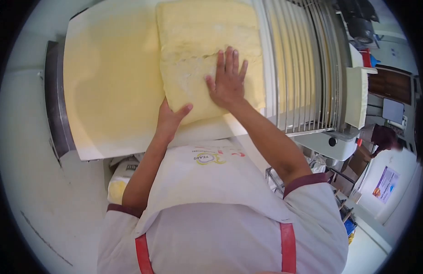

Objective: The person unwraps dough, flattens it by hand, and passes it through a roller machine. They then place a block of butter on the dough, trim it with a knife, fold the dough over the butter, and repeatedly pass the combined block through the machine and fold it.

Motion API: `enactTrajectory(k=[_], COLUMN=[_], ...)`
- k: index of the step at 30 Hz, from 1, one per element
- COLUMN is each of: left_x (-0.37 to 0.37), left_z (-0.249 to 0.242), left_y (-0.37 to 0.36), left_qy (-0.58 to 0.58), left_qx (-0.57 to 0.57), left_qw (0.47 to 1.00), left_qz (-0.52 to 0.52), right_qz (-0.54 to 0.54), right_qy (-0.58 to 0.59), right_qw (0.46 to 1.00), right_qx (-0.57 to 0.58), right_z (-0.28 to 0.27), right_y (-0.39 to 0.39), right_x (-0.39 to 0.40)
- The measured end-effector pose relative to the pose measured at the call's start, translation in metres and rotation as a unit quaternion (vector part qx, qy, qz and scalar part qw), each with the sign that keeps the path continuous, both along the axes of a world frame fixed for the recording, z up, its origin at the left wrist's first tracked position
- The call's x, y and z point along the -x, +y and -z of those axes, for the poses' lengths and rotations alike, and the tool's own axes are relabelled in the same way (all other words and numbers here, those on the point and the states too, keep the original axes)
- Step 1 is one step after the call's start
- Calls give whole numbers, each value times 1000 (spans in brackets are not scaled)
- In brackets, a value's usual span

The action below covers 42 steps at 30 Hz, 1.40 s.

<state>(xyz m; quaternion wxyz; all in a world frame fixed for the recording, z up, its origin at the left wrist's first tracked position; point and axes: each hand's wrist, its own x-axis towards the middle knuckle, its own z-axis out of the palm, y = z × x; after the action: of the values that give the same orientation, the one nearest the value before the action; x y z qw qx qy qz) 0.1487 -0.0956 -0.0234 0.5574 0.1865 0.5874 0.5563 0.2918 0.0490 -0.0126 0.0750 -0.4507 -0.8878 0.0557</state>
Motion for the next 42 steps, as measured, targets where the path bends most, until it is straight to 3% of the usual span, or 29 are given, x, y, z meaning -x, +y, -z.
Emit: enactTrajectory(k=[2, 4, 7, 10, 13, 16, 20, 23, 24, 25, 26, 28, 30, 31, 33, 36, 40, 42], left_x=[-3, -2, -3, -2, 5, -2, 2, 14, 18, 19, 17, 14, 12, 11, 19, 14, 12, -10], left_z=[2, 1, 4, 0, 8, 5, 13, -14, -23, -30, -34, -32, -23, -14, -3, -8, -13, 9], left_y=[-6, -6, -9, -10, -22, -24, -26, -25, -12, 10, 32, 111, 156, 175, 202, 171, 179, 193], left_qy=[5, -13, 44, -14, -149, -104, -112, 40, 229, 407, 566, 685, 734, 753, 746, 730, 762, 687], left_qx=[-5, 11, 1, 13, 7, -2, -13, 58, 13, -26, -57, -62, -69, -70, -57, -15, 0, -43], left_qw=[1000, 1000, 999, 1000, 989, 993, 993, 997, 973, 911, 817, 697, 656, 638, 637, 636, 583, 677], left_qz=[-4, -3, -4, -4, -3, -47, -24, -9, 26, 58, 96, 203, 164, 146, 188, 250, 283, 260], right_qz=[21, -21, -26, -27, 6, -66, -81, -81, -72, -66, -57, -103, -137, -142, -137, -147, -138, -121], right_qy=[31, -12, -15, -4, 16, -12, -8, 186, 204, 217, 229, 197, 100, 80, 83, 73, 86, 78], right_qw=[999, 999, 999, 999, 999, 996, 995, 970, 968, 967, 965, 970, 983, 979, 978, 973, 969, 973], right_qx=[11, 27, 20, 26, 38, 63, 63, 137, 124, 115, 112, 99, 76, 120, 133, 160, 188, 180], right_z=[0, -8, -9, -10, -11, -12, -11, 0, -7, -15, -24, -46, -40, -28, -20, -10, -22, -38], right_y=[-9, -15, -22, -23, -31, -38, -36, -24, -11, 7, 20, 52, 82, 87, 102, 87, 102, 116], right_x=[10, 29, 43, 40, 58, 79, 76, 60, 58, 55, 54, 70, 94, 100, 109, 103, 96, 73])
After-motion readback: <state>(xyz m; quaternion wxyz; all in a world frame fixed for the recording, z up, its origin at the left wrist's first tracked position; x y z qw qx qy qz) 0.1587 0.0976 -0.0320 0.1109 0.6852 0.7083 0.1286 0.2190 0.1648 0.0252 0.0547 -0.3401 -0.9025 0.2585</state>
